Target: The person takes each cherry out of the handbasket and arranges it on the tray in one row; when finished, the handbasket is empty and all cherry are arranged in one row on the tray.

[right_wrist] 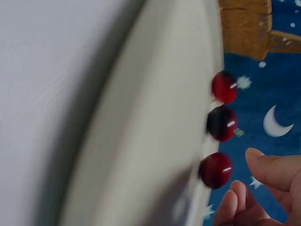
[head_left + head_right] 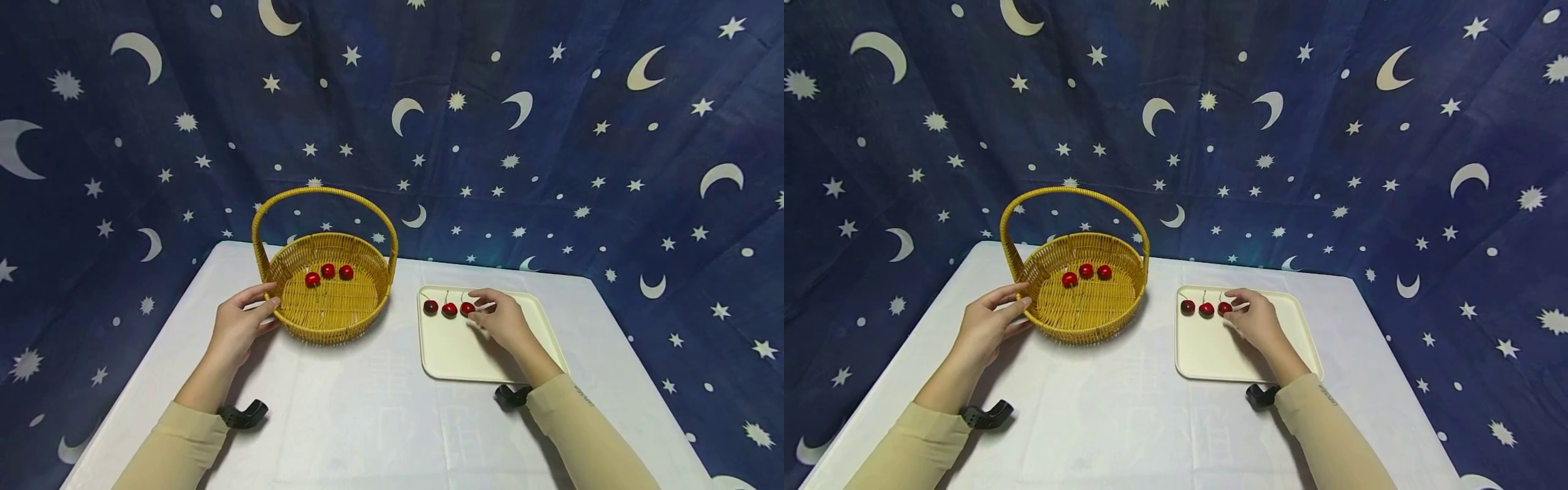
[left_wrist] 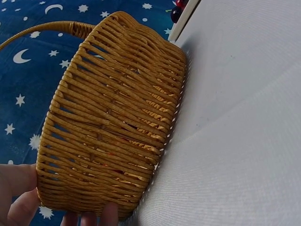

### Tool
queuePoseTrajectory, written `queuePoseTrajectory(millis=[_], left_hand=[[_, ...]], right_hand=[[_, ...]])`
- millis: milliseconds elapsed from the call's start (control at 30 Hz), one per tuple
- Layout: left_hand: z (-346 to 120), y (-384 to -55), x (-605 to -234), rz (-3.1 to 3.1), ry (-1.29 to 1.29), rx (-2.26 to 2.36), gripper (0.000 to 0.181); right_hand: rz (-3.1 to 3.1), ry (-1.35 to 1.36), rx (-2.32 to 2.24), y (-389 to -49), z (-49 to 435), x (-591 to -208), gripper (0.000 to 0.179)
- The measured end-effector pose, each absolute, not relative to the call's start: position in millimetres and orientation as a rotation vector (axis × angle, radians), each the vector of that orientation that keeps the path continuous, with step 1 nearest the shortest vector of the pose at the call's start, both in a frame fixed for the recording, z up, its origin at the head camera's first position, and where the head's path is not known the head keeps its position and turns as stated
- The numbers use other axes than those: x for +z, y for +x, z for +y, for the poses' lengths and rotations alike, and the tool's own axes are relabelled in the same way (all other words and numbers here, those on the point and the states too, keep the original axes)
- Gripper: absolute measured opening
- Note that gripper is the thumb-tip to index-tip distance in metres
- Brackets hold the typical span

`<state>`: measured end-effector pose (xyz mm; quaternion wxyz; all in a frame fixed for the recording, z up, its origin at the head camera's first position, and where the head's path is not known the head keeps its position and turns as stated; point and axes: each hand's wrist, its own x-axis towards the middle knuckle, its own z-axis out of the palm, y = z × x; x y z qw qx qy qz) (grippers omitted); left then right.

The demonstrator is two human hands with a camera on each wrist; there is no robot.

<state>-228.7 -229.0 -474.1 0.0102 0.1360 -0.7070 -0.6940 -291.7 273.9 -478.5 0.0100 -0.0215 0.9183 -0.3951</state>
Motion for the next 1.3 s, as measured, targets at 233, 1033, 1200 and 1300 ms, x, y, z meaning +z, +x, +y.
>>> queuePoseTrajectory(millis=[233,1033,1200,1300], left_hand=[[-230.4,-231.2,-476.9,-2.209,0.460,-2.161,0.053],[-228.6,-229.8,-477.5,-2.208,0.444,-2.168,0.053],[-228.7,-228.3,-476.4,-2.202,0.443,-2.163,0.052],[-228.6,-228.8,-475.3,-2.198,0.428,-2.162,0.051]], right_hand=[[2.871,-0.247,-1.350,-276.5,245.9,-449.1,0.046],[2.521,-0.692,-1.590,-277.8,64.2,-425.1,0.046],[2.515,-0.710,-1.493,-300.9,33.9,-429.8,0.052],[2.508,-0.740,-1.454,-314.8,20.7,-435.3,0.054]])
